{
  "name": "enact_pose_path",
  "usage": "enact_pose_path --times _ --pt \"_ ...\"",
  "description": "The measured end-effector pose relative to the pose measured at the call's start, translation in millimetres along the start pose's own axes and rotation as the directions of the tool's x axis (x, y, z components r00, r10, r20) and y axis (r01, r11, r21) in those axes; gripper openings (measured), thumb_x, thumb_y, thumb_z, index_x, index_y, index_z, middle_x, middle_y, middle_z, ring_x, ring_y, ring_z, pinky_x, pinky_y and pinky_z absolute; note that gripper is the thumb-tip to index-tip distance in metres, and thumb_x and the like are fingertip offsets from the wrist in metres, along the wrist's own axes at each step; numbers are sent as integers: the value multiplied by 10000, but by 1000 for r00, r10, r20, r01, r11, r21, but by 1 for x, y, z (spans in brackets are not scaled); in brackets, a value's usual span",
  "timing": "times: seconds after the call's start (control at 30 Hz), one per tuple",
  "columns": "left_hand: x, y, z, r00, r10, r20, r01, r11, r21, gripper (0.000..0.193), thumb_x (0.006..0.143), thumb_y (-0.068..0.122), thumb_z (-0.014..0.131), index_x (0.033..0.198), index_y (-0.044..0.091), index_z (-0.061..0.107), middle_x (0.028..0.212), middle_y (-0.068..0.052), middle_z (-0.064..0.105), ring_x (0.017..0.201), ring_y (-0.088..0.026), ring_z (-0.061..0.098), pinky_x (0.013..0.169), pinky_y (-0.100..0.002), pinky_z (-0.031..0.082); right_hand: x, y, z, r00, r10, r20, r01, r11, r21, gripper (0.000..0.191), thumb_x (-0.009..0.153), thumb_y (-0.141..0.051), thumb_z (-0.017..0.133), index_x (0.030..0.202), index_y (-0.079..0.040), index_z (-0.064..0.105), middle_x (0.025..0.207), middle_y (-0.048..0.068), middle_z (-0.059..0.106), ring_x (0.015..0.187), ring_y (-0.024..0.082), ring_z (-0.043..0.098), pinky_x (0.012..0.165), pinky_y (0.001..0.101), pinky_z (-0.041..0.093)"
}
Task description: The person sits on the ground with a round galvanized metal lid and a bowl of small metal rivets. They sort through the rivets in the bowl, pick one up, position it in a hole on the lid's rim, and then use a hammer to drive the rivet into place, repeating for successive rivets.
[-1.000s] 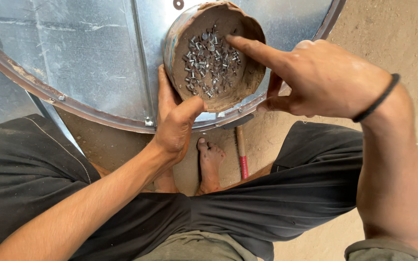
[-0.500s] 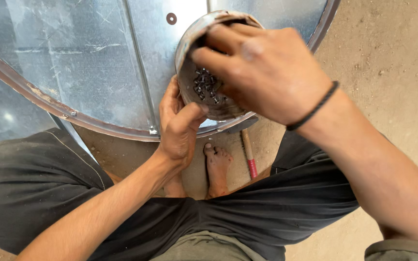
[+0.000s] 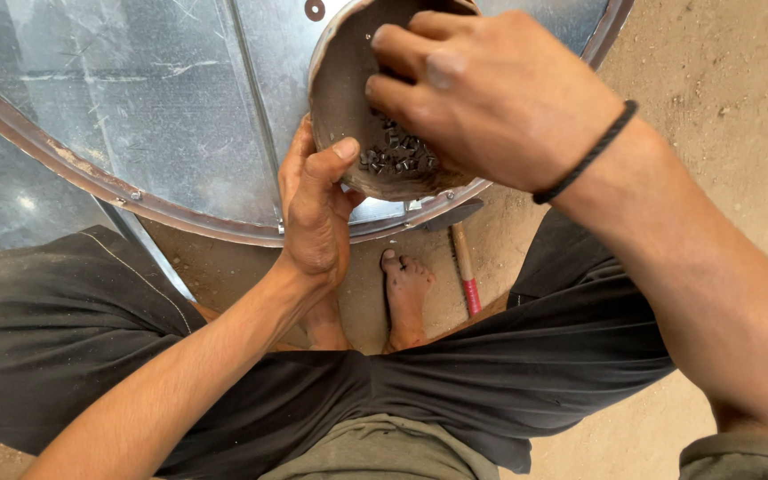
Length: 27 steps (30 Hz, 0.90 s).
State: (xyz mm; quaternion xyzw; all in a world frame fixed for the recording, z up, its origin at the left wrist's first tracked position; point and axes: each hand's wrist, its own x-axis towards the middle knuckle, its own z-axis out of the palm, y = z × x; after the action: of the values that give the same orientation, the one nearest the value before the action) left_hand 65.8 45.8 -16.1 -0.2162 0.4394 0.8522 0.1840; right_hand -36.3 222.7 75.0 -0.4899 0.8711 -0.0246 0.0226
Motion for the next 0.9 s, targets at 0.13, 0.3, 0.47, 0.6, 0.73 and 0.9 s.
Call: enact_pose_path --times 0.13,0.3,0.47,0.6,0.73,0.9 --pt "0 7 1 999 8 34 -8 1000 -9 745 882 420 651 1480 47 408 1286 -105 575 1198 -199 609 1058 -400 540 1 1 -15 999 -5 32 7 998 -57 330 727 -217 799 1029 -113 715 1073 28 664 1014 198 687 818 318 589" --pt "0 8 0 998 5 66 -5 1000 -9 763 895 478 637 1473 30 423 1305 -129 570 1241 -227 595 1076 -405 532 3 -5 -6 998 -60 34 56 990 129 440 674 -221 843 1092 -151 723 1116 48 654 1030 244 670 776 356 574" --pt "2 3 -6 999 -5 35 3 998 56 742 899 519 632 1435 31 473 1261 -133 579 1203 -219 592 1019 -375 520 12 -11 18 993 -114 14 113 991 76 493 593 -346 827 1044 -161 749 1124 11 669 1034 214 685 789 356 592" --pt "4 2 -10 998 8 60 -12 997 71 732 902 551 627 1404 39 475 1272 -122 588 1232 -203 589 1059 -360 511 17 -10 25 991 -134 -12 134 982 135 361 700 -332 812 982 -116 745 1032 8 688 944 214 715 679 361 574" --pt "5 2 -11 997 13 74 -15 1000 28 696 956 576 647 1378 49 478 1243 -93 584 1209 -182 596 1061 -362 532 13 -2 17 994 -102 47 99 992 78 203 770 -235 782 934 -133 720 951 10 684 884 193 724 707 353 587" --pt "6 2 -12 998 1 55 -3 1000 26 665 939 558 638 1367 67 502 1157 -63 588 1096 -150 592 975 -325 525 13 0 9 996 -89 -2 89 987 136 171 775 -190 769 929 -128 727 914 16 672 851 199 723 653 359 566"
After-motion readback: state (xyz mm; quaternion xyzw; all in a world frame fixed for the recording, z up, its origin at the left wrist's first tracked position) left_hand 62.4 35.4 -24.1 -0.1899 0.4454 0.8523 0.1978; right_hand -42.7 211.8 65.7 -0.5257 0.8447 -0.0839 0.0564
